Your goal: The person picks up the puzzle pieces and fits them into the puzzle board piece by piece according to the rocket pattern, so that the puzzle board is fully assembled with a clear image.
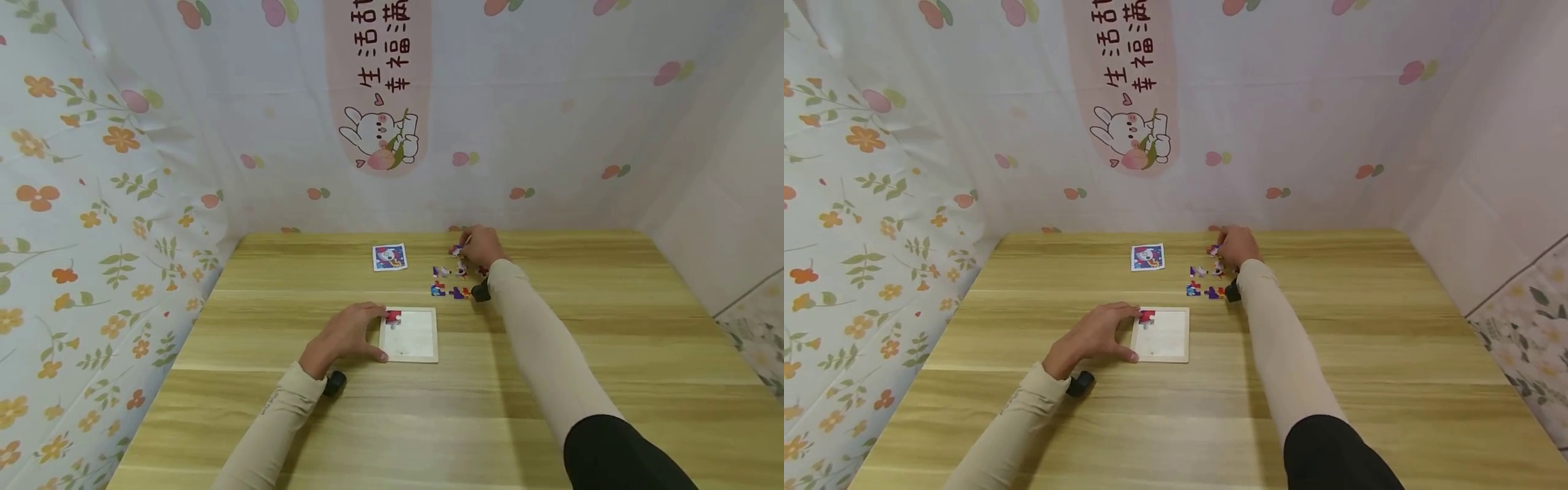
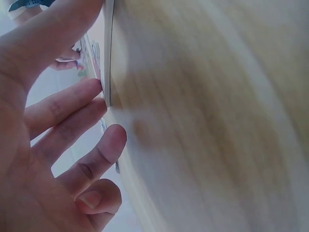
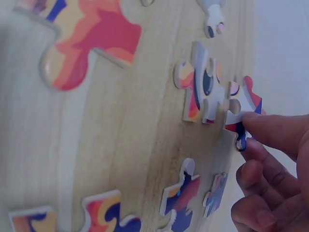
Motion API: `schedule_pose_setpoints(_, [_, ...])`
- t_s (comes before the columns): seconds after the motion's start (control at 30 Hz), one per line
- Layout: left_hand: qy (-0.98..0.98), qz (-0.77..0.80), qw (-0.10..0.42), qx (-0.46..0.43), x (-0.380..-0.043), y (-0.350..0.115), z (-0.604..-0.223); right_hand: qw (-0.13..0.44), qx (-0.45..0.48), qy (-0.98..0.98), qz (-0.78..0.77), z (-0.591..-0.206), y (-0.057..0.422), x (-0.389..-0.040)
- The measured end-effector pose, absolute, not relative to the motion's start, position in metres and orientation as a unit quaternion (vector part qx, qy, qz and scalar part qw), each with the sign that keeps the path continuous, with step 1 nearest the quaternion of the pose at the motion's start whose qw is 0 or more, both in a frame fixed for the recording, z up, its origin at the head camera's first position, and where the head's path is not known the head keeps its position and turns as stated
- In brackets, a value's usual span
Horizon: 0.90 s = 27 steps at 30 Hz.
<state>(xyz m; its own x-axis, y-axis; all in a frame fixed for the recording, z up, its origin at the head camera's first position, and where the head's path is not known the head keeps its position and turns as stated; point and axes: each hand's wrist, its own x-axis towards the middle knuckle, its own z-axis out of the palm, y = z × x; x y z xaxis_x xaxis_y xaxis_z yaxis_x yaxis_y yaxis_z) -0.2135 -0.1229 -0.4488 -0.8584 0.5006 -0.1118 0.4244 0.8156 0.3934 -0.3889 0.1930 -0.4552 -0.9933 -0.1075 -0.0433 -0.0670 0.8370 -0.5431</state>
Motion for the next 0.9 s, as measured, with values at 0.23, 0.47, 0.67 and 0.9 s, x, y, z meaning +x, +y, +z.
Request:
schedule_pose_setpoints(0.23, [0.948, 0.176, 0.104, 0.242, -0.215, -0.125, -0.448, 0.034, -0.025, 0.935, -0.353, -0.443, 0.191, -0.375])
schedule_pose_setpoints(0.47, [0.948, 0.175, 0.105, 0.245, -0.216, -0.121, -0.449, 0.065, -0.02, 0.909, -0.411, -0.441, 0.196, -0.361])
schedule_pose_setpoints(0.67, [0.943, 0.186, 0.108, 0.254, -0.213, -0.116, -0.45, 0.088, -0.02, 0.901, -0.424, -0.442, 0.195, -0.335])
schedule_pose_setpoints(0.9, [0.947, 0.18, 0.107, 0.242, -0.212, -0.119, -0.448, 0.103, -0.035, 0.888, -0.446, -0.436, 0.179, -0.317])
